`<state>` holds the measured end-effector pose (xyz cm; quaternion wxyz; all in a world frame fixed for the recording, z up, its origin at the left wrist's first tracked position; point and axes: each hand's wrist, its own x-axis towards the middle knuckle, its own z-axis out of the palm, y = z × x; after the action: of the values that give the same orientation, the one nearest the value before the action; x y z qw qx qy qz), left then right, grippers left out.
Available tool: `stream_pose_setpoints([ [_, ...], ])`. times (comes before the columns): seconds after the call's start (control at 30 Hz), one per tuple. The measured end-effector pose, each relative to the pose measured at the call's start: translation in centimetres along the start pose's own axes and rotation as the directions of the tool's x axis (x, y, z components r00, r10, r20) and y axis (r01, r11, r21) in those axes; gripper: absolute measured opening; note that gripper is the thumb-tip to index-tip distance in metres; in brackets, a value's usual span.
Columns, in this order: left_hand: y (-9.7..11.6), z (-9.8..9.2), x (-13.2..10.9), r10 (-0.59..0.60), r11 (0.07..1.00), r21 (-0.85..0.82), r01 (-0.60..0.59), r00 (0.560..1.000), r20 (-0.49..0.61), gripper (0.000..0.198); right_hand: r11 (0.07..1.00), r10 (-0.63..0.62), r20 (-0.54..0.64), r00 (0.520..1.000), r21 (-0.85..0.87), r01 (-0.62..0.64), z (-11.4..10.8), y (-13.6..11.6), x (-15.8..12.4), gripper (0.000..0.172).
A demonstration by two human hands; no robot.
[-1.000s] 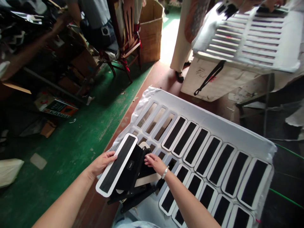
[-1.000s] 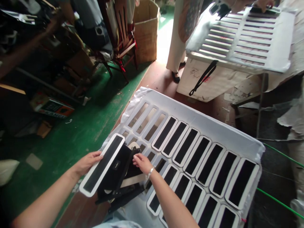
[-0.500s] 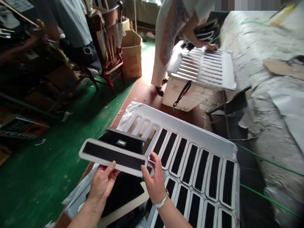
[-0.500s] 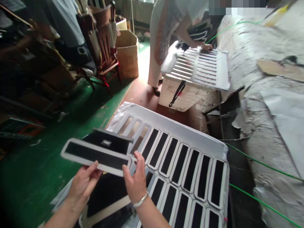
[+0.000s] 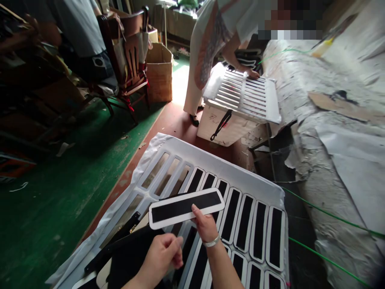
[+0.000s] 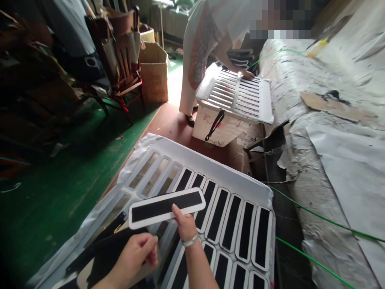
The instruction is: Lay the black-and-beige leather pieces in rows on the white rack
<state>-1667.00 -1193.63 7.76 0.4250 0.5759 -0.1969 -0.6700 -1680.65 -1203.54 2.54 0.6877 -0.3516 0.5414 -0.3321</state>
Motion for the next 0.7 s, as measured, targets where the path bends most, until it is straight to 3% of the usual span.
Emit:
stream_pose_setpoints([
  [0.03, 0.6, -1.1, -0.6, 0.168, 0.967, 0.200, -0.158, 0.985, -0.034, 0.034, 0.999, 0.039, 0.062, 0.997, 0.023, -0.041, -0.7, -0.6, 0.8, 0.035],
  [0.1, 2.1, -3.4, -0.8, 0.510, 0.767, 0.504, -0.398, 0.854, -0.101, 0.017, 0.991, 0.101, 0.200, 0.975, 0.071, -0.117, -1.6, -1.7, 2.3, 0.033],
  [0.13, 2.8, -4.3, -0.2, 0.597, 0.683, 0.596, -0.422, 0.793, -0.122, 0.019, 0.984, 0.116, 0.258, 0.959, 0.099, -0.146, -1.8, -2.2, 3.0, 0.033],
  [0.17, 3.3, -5.0, 0.7, 0.610, 0.647, 0.649, -0.401, 0.783, -0.124, 0.030, 0.977, 0.127, 0.293, 0.948, 0.126, -0.170, -1.8, -2.5, 3.7, 0.032],
  [0.27, 3.9, -5.7, 4.5, 0.387, 0.711, 0.648, -0.274, 0.922, -0.034, 0.042, 0.961, 0.140, 0.316, 0.938, 0.184, -0.206, -1.3, -2.8, 5.7, 0.030],
  [0.33, 3.4, -5.3, 6.8, 0.253, 0.780, 0.584, -0.224, 0.967, 0.033, 0.039, 0.957, 0.152, 0.346, 0.926, 0.182, -0.225, -1.1, -2.8, 6.8, 0.029],
  [0.47, 1.7, -4.0, 8.8, 0.183, 0.913, 0.369, -0.174, 0.983, 0.010, 0.035, 0.955, 0.206, 0.385, 0.900, 0.120, -0.270, -1.1, -3.1, 8.8, 0.027],
  [0.6, 0.7, -3.2, 10.8, 0.111, 0.971, 0.219, -0.093, 0.991, -0.070, 0.033, 0.948, 0.313, 0.203, 0.928, -0.011, -0.317, -0.6, -3.9, 11.6, 0.016],
  [0.7, 1.1, -2.6, 13.2, -0.064, 0.995, 0.068, 0.073, 0.990, -0.122, 0.038, 0.948, 0.313, 0.039, 0.949, -0.072, -0.310, 0.2, -4.1, 13.8, 0.009],
])
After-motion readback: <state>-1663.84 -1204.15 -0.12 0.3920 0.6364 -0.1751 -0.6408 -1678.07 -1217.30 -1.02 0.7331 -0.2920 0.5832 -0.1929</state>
